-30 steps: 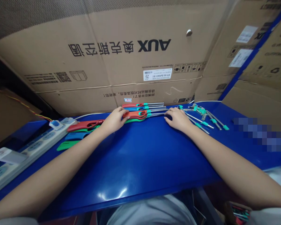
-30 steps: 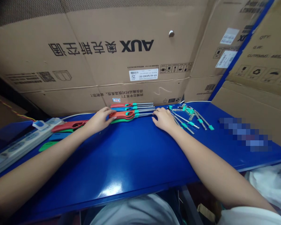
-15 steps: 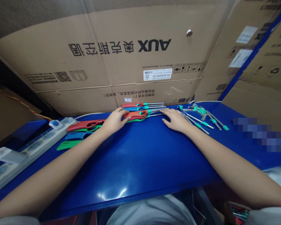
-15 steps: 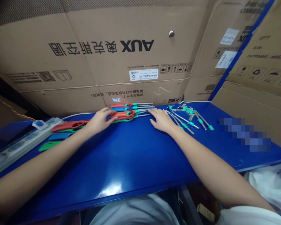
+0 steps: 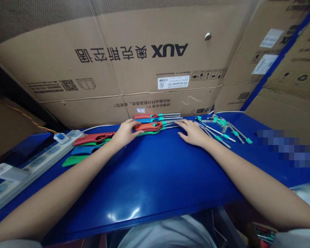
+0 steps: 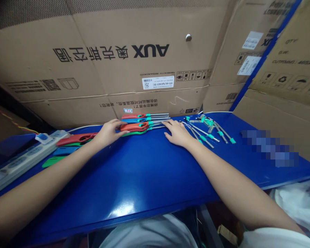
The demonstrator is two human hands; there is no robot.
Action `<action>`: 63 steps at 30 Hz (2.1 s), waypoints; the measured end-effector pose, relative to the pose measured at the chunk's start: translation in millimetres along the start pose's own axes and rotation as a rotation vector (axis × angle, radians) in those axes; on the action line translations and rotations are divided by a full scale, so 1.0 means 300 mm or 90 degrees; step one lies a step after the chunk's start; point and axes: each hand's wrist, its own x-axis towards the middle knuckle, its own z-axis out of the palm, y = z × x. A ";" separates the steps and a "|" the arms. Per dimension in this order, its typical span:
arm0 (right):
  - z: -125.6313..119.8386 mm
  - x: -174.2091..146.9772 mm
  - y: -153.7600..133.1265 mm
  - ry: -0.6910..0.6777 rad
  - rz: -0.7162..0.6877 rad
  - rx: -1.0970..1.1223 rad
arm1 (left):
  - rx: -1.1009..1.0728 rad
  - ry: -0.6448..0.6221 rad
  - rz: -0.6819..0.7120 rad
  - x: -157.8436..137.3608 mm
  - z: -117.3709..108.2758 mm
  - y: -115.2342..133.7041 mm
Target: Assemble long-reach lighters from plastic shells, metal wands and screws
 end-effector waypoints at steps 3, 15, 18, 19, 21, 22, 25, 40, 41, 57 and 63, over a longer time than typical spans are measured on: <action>-0.001 -0.002 0.000 0.001 -0.011 0.004 | -0.004 -0.011 -0.012 -0.001 -0.016 -0.005; 0.004 -0.001 0.000 0.027 -0.053 0.023 | -0.027 -0.022 -0.065 -0.025 -0.024 -0.001; 0.001 -0.003 -0.004 0.034 -0.057 0.028 | -0.028 -0.019 -0.067 -0.029 -0.026 0.012; 0.000 -0.003 -0.006 0.037 -0.058 0.030 | -0.027 -0.017 -0.067 -0.030 -0.026 0.015; -0.003 -0.004 -0.010 0.044 -0.061 0.032 | -0.026 -0.007 -0.070 -0.030 -0.027 0.021; -0.005 -0.005 -0.012 0.051 -0.063 0.034 | -0.022 0.000 -0.072 -0.030 -0.028 0.024; -0.015 -0.007 -0.018 0.084 -0.082 0.047 | 0.009 0.032 -0.056 -0.033 -0.046 0.028; -0.104 -0.027 -0.086 0.141 -0.156 0.080 | 0.053 -0.315 -0.271 -0.151 -0.382 -0.277; -0.105 -0.028 -0.090 0.137 -0.163 0.075 | 0.041 -0.312 -0.269 -0.159 -0.385 -0.280; -0.088 -0.051 -0.170 0.125 -0.239 0.196 | -0.029 -0.249 -0.101 -0.106 -0.341 0.056; -0.092 -0.077 -0.243 0.008 -0.334 0.279 | -0.119 -0.289 0.080 -0.129 -0.081 0.286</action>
